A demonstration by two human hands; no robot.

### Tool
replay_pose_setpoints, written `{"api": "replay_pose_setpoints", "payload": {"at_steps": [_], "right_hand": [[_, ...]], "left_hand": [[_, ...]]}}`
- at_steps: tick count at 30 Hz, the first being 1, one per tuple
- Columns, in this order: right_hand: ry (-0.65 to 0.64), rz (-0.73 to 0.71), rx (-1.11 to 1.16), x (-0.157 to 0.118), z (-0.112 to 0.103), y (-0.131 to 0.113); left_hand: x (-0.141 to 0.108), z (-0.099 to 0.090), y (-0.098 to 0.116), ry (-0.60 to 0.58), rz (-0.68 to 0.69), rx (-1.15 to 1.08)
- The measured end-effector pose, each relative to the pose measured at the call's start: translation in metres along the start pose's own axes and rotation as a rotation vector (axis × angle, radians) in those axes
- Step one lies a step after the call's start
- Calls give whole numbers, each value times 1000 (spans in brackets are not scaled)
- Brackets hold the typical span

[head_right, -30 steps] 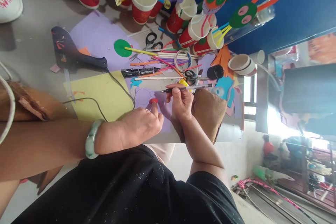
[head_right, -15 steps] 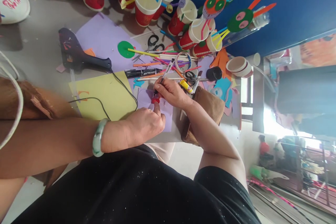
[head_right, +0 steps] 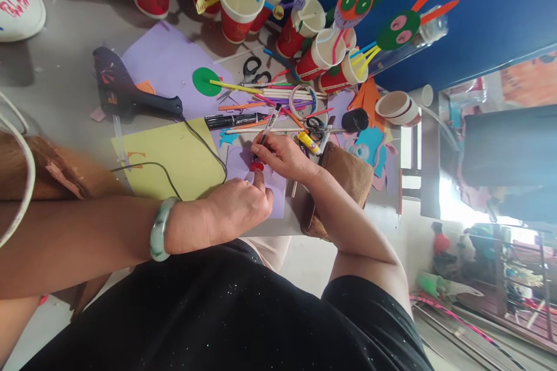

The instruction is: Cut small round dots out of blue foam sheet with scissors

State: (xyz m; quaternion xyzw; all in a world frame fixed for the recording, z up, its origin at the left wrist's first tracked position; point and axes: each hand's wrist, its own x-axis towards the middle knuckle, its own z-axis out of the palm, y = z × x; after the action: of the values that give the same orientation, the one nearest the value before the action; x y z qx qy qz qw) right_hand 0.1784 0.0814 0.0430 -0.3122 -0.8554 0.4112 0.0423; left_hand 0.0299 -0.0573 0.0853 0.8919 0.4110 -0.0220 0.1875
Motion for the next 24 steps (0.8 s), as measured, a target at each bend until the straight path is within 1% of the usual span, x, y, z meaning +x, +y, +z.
{"api": "replay_pose_setpoints", "payload": {"at_steps": [4,7,11,15,18,24], "right_hand": [[-9,5,39,-2,0,-4],[38,16,51,-5,2,-5],[93,71,95,-13,7,-3],[173,103,180,-21,13,0],[219,123,221,-24,16,2],[291,166,220,-30,20,-1]], "left_hand": [[1,2,1,25,-4,-12],[3,6,2,48,-18,-3],[3,7,3,72,-27,7],[-1,1,3,18,-34,16],[-4,-3,2,5,-32,8],[-4,-9,1,-42,-13,-32]]}}
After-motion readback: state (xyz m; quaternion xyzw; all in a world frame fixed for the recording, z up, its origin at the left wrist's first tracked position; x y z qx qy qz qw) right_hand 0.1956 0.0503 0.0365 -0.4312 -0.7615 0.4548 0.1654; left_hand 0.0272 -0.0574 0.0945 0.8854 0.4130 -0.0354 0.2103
